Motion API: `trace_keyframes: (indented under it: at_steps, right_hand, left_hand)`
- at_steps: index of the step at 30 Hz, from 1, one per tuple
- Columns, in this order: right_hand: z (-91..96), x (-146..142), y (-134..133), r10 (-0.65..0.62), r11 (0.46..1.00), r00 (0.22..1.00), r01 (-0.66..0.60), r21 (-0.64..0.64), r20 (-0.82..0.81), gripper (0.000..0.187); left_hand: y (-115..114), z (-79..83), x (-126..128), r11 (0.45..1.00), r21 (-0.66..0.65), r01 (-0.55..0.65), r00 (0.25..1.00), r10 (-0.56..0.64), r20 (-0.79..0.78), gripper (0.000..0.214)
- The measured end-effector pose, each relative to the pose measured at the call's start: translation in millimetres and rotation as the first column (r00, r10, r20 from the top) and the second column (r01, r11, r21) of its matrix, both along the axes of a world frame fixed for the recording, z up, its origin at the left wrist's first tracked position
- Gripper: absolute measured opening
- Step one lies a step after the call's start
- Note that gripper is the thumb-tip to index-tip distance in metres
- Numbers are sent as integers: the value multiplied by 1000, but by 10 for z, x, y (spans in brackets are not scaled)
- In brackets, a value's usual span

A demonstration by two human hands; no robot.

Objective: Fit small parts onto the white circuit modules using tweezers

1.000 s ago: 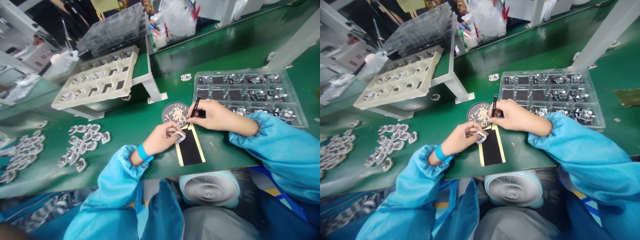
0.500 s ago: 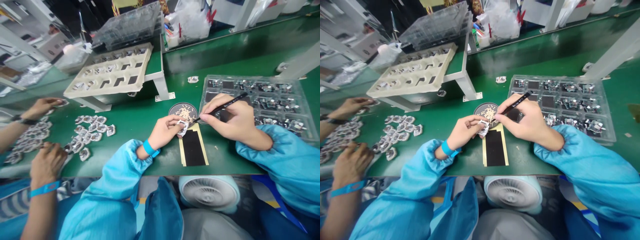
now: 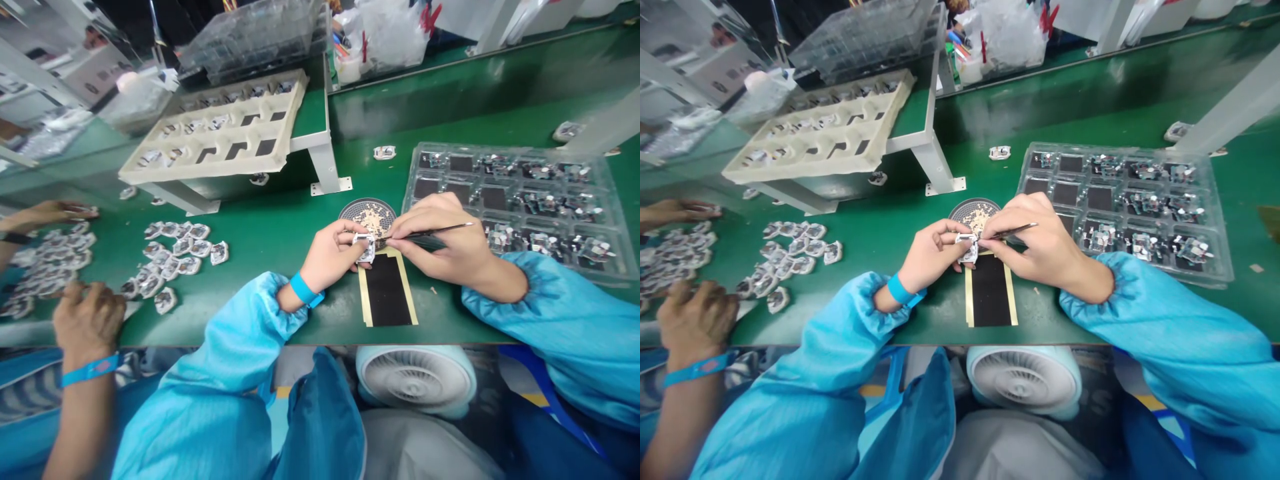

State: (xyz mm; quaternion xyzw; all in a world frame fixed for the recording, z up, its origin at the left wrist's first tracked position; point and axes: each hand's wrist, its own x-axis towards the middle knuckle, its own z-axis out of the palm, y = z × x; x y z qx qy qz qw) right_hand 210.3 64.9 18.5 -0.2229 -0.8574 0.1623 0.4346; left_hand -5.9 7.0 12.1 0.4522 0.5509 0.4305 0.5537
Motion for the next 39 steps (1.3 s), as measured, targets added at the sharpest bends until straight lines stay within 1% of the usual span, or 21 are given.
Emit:
trace_keyframes:
  at_steps: [3,6,13,17,25,29,32,36,39]
  right_hand:
    - [7,8,-7,-9,999,999,11,-42,47,8]
    - [12,13,-11,-9,999,998,13,-49,66,8]
    - [-7,4,-11,8,1000,999,-8,-19,47,10]
    - [8,0,-26,-3,1000,1000,3,-9,13,12]
    - [47,7,-50,-42,993,999,38,-113,-34,12]
    - [39,2,-52,-30,993,997,22,-117,-66,12]
    - [27,-4,-61,-33,987,996,19,-159,-86,9]
    - [10,-40,-96,-82,969,978,33,-246,-192,8]
    - [-17,-96,-131,-133,946,943,29,-323,-306,9]
  left_hand:
    - [0,8,5,1000,-9,1,1000,-1,4,26]
    - [-3,23,12,1000,-16,-5,1000,5,5,26]
    - [-26,53,20,1000,-12,-1,1000,1,0,19]
    - [-36,63,26,1000,4,4,1000,-5,17,20]
    - [-33,86,4,999,37,34,997,-36,71,30]
    - [-35,76,-7,995,31,97,986,-100,134,39]
    - [-43,61,-19,990,29,136,973,-139,186,43]
    - [-49,66,-45,985,17,172,946,-170,275,44]
    - [-50,85,-56,981,25,191,931,-189,313,45]
